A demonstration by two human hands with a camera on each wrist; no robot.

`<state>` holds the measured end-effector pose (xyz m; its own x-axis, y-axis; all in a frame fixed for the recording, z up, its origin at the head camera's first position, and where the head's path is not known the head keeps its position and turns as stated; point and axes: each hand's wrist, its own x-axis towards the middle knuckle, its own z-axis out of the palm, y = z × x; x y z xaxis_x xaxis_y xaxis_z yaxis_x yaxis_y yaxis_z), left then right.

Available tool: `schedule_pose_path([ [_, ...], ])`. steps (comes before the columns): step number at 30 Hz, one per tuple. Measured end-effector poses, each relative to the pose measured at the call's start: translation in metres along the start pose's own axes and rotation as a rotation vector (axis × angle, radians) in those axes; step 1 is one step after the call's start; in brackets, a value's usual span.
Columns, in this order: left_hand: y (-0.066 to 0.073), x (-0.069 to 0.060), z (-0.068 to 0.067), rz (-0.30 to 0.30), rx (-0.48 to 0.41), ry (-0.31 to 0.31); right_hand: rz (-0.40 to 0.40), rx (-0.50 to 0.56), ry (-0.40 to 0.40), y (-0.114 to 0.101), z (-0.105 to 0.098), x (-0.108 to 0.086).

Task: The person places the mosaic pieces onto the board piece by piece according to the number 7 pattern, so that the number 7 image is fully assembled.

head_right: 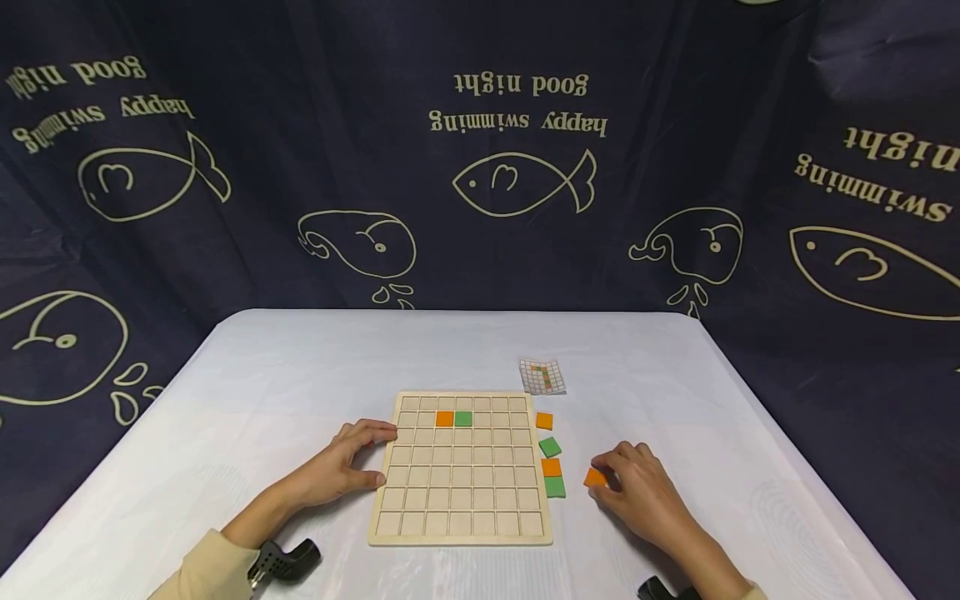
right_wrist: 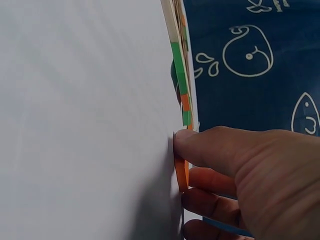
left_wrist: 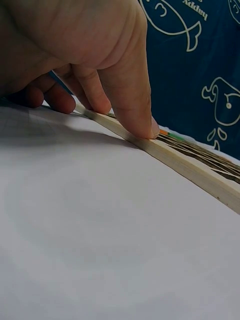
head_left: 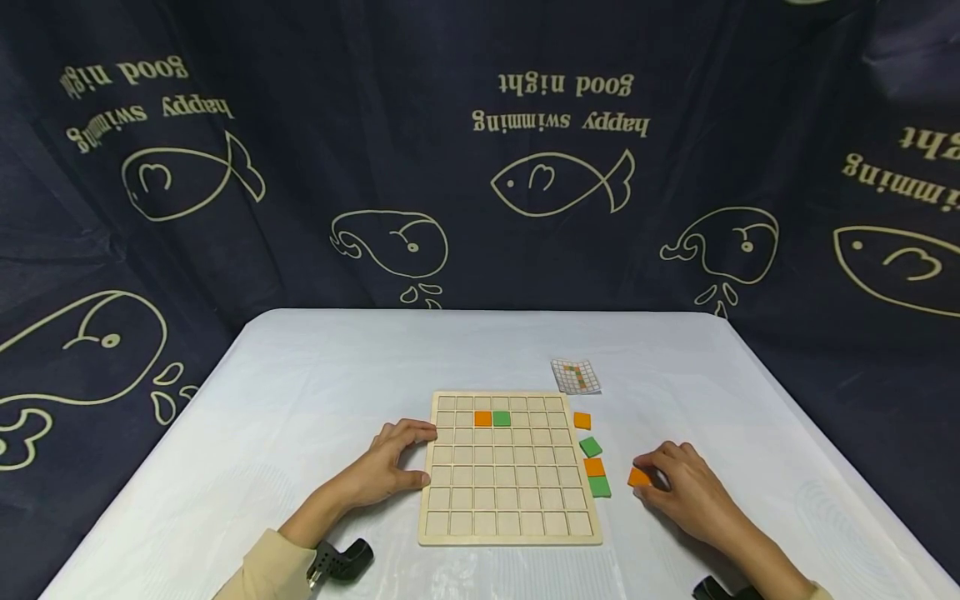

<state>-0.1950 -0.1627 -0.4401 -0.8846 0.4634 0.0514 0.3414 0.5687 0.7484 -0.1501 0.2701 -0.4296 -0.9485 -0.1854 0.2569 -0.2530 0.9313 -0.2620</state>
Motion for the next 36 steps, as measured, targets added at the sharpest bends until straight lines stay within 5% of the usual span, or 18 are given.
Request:
schedule_pose_path([
  [36,0.0001,-0.0001,-0.0004,0.007,-0.006,-0.003,-0.064,0.016,0.08,0.0051,0.0024,-0.0026],
])
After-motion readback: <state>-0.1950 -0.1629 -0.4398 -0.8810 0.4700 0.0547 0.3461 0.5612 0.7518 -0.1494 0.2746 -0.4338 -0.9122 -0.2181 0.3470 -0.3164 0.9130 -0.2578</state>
